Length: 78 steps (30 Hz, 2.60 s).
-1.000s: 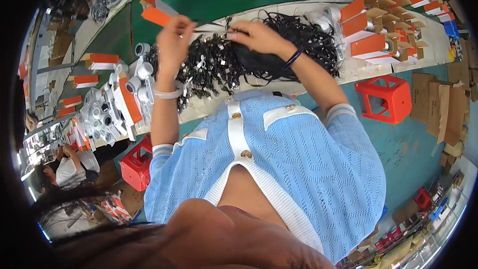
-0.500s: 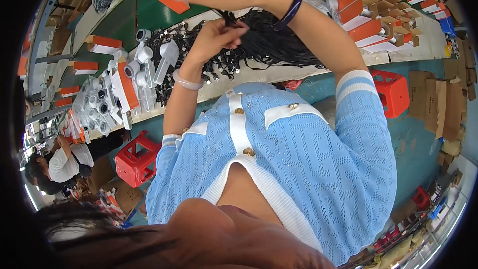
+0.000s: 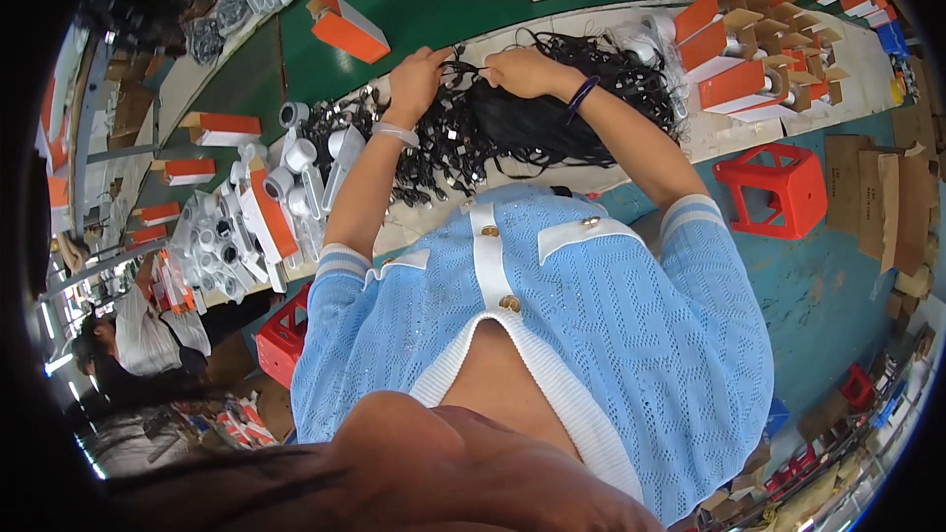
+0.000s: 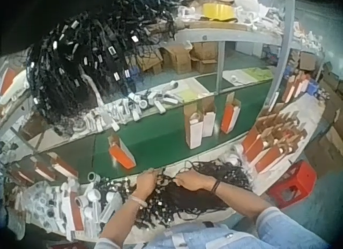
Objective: The person assembles components and prepares security cameras for packaging by hand at a workbench.
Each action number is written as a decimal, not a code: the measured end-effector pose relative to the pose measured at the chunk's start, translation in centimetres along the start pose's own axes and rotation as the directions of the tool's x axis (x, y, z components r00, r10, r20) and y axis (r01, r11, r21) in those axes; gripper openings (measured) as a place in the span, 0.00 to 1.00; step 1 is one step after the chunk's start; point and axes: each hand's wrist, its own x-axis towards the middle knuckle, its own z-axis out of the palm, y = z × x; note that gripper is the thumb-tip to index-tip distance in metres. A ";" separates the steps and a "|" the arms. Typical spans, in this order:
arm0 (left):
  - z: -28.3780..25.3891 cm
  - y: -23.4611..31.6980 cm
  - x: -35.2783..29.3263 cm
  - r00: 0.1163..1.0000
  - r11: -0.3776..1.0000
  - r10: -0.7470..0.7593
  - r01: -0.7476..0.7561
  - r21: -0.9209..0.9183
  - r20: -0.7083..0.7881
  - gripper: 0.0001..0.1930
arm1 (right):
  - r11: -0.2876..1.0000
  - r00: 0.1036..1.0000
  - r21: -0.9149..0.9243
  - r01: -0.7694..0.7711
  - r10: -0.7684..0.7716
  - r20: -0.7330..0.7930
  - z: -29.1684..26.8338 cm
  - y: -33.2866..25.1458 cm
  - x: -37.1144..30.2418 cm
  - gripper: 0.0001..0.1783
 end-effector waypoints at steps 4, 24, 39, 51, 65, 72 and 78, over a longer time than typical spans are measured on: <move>2.8 -2.1 2.9 0.970 0.982 0.171 -0.183 0.054 0.174 0.18 | 0.870 0.984 0.460 -0.177 0.162 0.071 0.1 1.8 1.9 0.15; -2.6 0.8 3.1 0.963 0.964 0.236 -0.216 -0.152 0.129 0.05 | 0.977 0.983 0.150 0.153 -0.135 -0.124 -3.1 -1.7 3.0 0.11; -6.0 6.6 1.2 0.980 0.058 0.012 0.197 -0.979 0.198 0.08 | 0.694 0.844 0.663 0.282 0.150 -0.516 -1.8 -1.6 -2.2 0.12; -1.1 13.1 4.4 0.957 0.962 0.012 -0.091 -0.257 -0.291 0.06 | -0.265 0.836 0.906 0.331 0.527 -0.152 2.0 0.5 -1.9 0.16; 2.3 14.9 7.8 0.999 0.823 0.042 -0.052 -0.565 -0.031 0.30 | 0.526 0.619 0.820 0.226 0.573 -0.538 -4.5 9.8 -5.4 0.11; 2.8 15.7 10.0 0.993 0.799 0.105 -0.119 -0.590 -0.058 0.22 | 0.958 0.194 0.288 0.004 0.282 -0.940 -14.7 12.1 -5.0 0.26; 1.5 13.8 7.1 0.992 0.767 0.084 -0.122 -0.630 -0.089 0.18 | 0.883 0.343 0.003 -0.469 0.186 -0.921 -17.6 16.2 -2.3 0.19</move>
